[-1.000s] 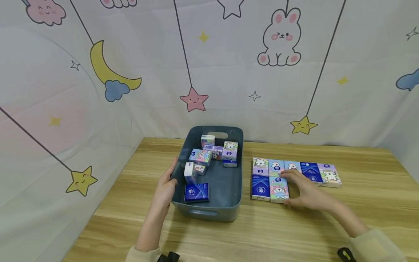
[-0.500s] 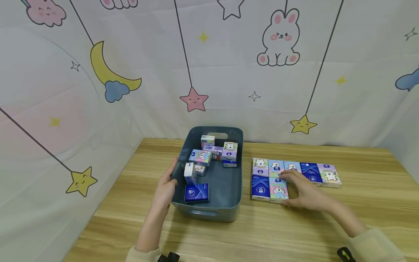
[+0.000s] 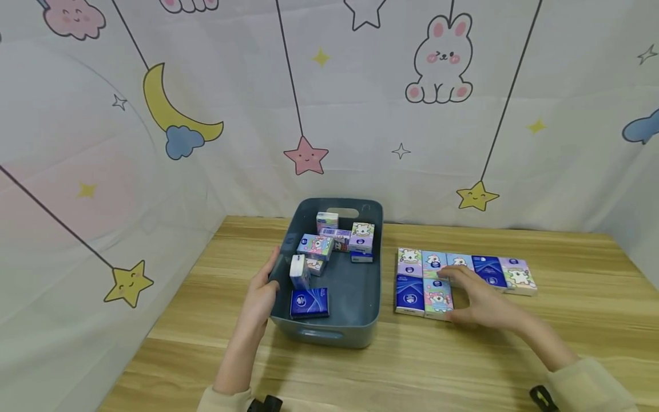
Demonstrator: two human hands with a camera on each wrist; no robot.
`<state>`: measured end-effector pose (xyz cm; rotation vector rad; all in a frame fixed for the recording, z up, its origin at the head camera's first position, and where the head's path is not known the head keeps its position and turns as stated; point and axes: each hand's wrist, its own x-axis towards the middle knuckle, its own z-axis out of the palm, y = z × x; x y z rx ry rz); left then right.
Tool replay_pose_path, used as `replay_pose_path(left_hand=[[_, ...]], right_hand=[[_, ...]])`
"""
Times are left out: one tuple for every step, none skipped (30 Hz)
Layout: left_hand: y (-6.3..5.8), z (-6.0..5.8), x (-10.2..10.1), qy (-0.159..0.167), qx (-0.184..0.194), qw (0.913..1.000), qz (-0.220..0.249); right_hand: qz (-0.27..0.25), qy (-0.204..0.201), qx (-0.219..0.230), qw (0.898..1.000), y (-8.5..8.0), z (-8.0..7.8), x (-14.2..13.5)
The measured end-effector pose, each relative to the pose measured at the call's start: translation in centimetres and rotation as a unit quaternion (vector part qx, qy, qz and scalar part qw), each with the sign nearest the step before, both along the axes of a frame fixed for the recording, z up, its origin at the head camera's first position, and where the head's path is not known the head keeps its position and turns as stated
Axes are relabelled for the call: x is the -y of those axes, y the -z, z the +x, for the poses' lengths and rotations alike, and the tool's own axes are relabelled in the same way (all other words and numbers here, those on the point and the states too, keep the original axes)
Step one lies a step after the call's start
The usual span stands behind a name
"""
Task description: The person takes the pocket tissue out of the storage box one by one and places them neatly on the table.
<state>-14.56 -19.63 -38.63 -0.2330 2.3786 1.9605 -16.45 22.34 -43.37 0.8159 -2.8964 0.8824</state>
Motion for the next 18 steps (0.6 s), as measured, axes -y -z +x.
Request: replay_pose_path(left_hand=[[0.0, 0.0, 0.0, 0.000, 0.001, 1.0000, 0.000], [0.0, 0.0, 0.0, 0.000, 0.001, 1.0000, 0.000], [0.0, 0.0, 0.0, 0.000, 0.001, 1.0000, 0.000], [0.0, 0.0, 0.0, 0.000, 0.002, 1.0000, -0.001], [0.0, 0.0, 0.0, 0.000, 0.002, 1.0000, -0.001], [-0.1, 0.0, 0.0, 0.000, 0.002, 1.0000, -0.001], [0.0, 0.0, 0.0, -0.001, 0.000, 1.0000, -0.002], [-0.1, 0.0, 0.0, -0.002, 0.001, 1.0000, -0.004], [-0.1, 0.0, 0.0, -0.003, 0.001, 1.0000, -0.004], [-0.1, 0.0, 0.0, -0.003, 0.001, 1.0000, -0.005], [-0.1, -0.1, 0.0, -0.003, 0.000, 1.0000, -0.005], [-0.1, -0.1, -0.1, -0.004, 0.001, 1.0000, -0.005], [-0.1, -0.1, -0.1, -0.005, 0.002, 1.0000, -0.006], [-0.1, -0.1, -0.1, -0.005, 0.002, 1.0000, -0.004], [-0.1, -0.1, -0.1, -0.004, 0.002, 1.0000, -0.003], [-0.1, -0.1, -0.1, -0.004, 0.002, 1.0000, -0.003], [-0.1, -0.1, -0.1, -0.004, 0.003, 1.0000, -0.003], [-0.1, -0.1, -0.1, -0.004, 0.004, 1.0000, -0.003]], right_hand=[[-0.004, -0.002, 0.001, 1.000, -0.2, -0.1, 0.1], [-0.007, -0.004, 0.001, 1.000, -0.5, -0.1, 0.3], [-0.008, -0.006, -0.002, 1.000, -0.7, -0.2, 0.5], [-0.009, -0.007, -0.005, 1.000, -1.1, -0.3, 0.8], [-0.011, -0.009, -0.011, 1.000, -1.5, -0.3, 1.1], [-0.014, -0.010, -0.013, 1.000, -1.9, -0.4, 1.5], [-0.018, -0.011, -0.016, 1.000, -2.4, -0.4, 2.0], [-0.020, -0.012, -0.018, 1.000, -2.8, -0.4, 2.4], [-0.021, -0.014, -0.021, 0.999, -3.3, -0.4, 2.8], [-0.024, -0.015, -0.020, 0.999, -3.8, -0.4, 3.3], [-0.026, -0.019, -0.019, 0.999, -4.3, -0.3, 3.8], [-0.028, -0.023, -0.017, 0.999, -4.8, -0.3, 4.3], [-0.029, -0.028, -0.019, 0.999, -5.3, -0.2, 4.8], [-0.029, -0.034, -0.021, 0.999, -5.8, -0.2, 5.4], [-0.029, -0.040, -0.023, 0.999, -6.3, -0.2, 5.9], [-0.030, -0.046, -0.024, 0.998, -6.7, -0.1, 6.5], [-0.032, -0.054, -0.026, 0.998, -7.1, -0.1, 7.0], [-0.032, -0.063, -0.030, 0.997, -7.4, -0.1, 7.6]])
